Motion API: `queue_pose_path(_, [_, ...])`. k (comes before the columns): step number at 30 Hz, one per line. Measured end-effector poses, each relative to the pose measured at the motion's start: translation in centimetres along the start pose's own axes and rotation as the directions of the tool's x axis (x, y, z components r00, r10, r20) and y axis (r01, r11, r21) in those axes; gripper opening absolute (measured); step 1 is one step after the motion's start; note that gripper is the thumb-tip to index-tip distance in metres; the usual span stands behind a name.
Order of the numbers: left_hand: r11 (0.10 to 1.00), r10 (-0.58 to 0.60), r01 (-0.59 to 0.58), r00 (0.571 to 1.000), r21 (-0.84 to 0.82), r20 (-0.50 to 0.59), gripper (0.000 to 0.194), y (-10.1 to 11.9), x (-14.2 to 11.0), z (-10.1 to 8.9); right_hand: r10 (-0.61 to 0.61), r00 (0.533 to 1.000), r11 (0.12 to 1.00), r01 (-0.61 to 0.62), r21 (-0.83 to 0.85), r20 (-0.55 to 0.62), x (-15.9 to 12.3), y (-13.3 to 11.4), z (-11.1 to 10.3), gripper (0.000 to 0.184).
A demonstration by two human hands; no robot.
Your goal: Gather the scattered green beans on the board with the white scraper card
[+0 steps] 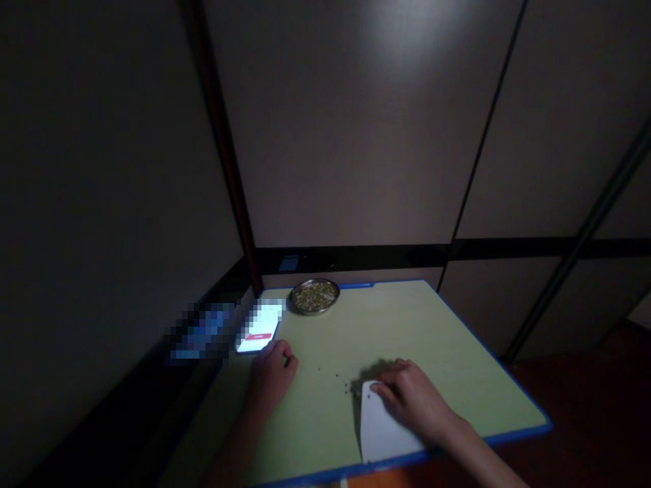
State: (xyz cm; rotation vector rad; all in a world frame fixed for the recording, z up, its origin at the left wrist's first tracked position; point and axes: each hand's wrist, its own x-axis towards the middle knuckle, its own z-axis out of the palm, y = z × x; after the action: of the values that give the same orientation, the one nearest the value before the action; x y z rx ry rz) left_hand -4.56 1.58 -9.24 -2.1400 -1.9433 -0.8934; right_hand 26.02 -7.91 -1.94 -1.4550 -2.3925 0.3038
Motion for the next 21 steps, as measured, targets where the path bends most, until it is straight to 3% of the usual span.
queue_pose_path(5, [1.0,0.002,-0.002,1.0,-0.009,0.008,0.006,0.1,-0.1,-0.2,0.033,0.999,0.999,-0.033,0.012,-0.022,-0.4,0.8,-0.9,0.035])
queue_pose_path(14, [1.0,-0.014,0.014,1.0,-0.021,0.017,0.006,0.2,-0.1,-0.3,0.259,0.956,0.964,-0.265,-0.027,-0.134,1.3,2.7,-2.3,0.034])
queue_pose_path(21, [0.998,-0.021,0.02,1.0,-0.063,-0.014,0.007,-0.4,0.1,0.0,0.265,0.96,0.964,-0.262,0.037,-0.088,4.9,1.0,-2.5,0.028])
